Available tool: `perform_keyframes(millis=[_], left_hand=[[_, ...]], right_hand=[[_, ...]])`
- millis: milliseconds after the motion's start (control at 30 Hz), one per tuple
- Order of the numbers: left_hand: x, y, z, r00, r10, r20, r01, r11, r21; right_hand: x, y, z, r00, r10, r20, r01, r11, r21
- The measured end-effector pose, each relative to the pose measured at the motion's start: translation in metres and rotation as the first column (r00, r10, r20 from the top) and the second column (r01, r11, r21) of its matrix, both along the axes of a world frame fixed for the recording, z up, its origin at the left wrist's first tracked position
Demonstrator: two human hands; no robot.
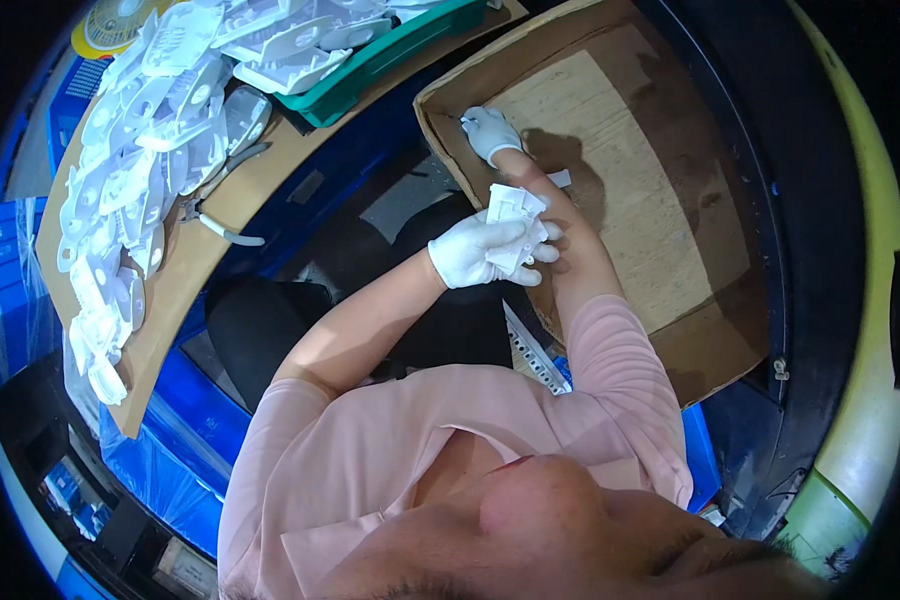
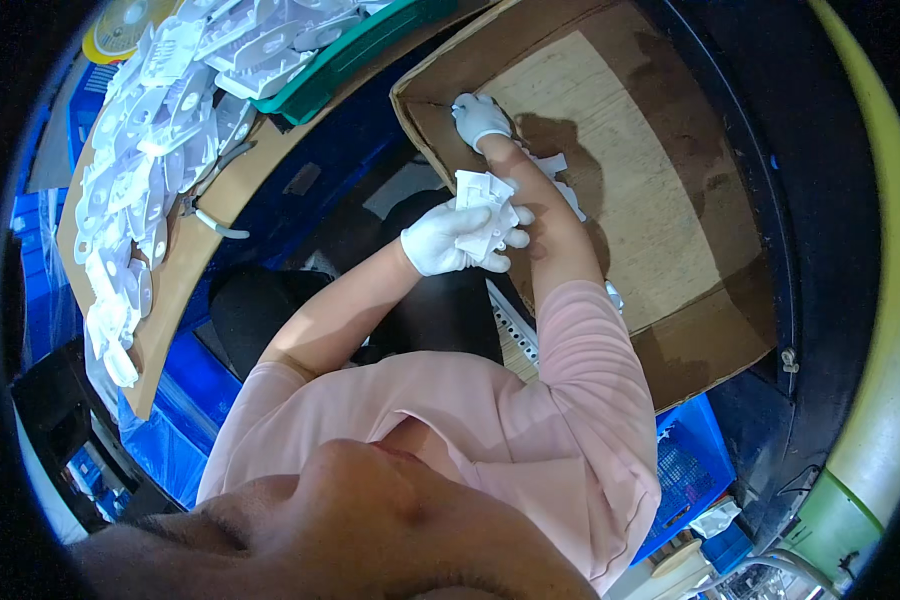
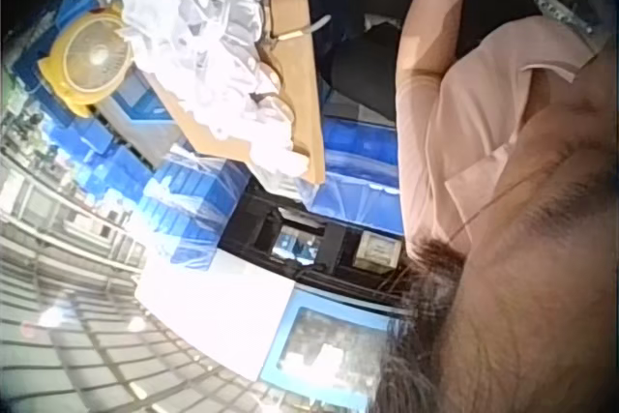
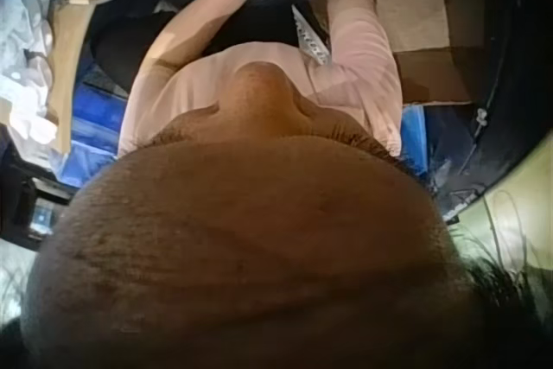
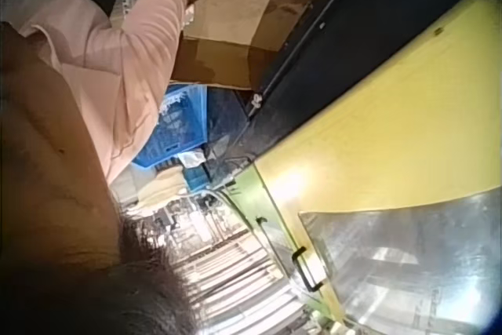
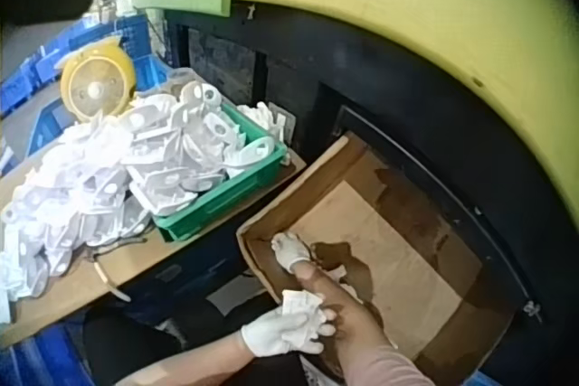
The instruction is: The operator uses pliers to trim white plastic components from a frame and then sorts the components into blue storage bins.
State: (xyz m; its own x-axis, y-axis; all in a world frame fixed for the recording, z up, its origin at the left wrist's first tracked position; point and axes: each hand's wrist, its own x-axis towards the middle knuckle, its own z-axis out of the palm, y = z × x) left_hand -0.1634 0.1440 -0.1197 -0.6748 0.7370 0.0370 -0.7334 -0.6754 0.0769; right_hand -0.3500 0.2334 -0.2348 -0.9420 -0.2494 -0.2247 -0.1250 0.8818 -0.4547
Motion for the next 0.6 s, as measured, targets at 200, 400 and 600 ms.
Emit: perform_keyframes(millis=[200,400,600], left_hand=[[-0.001,0.0,0.0,1.0,-0.004,-0.019,0.003,0.999,-0.041],[-0.003,0.001,0.006,1.0,-0.014,-0.025,0.014,1.0,0.012],[0.004,-0.015,0.008,0.997,0.053,-0.053,-0.054,0.998,-0.019]], right_hand=[[-0.027,-0.002,0.001,0.985,-0.005,0.175,-0.024,0.985,0.169],[-0.039,0.007,-0.017,0.985,-0.032,0.169,-0.026,0.942,0.334],[0.006,0.018,0.003,0.977,-0.11,-0.182,0.118,0.992,0.033]])
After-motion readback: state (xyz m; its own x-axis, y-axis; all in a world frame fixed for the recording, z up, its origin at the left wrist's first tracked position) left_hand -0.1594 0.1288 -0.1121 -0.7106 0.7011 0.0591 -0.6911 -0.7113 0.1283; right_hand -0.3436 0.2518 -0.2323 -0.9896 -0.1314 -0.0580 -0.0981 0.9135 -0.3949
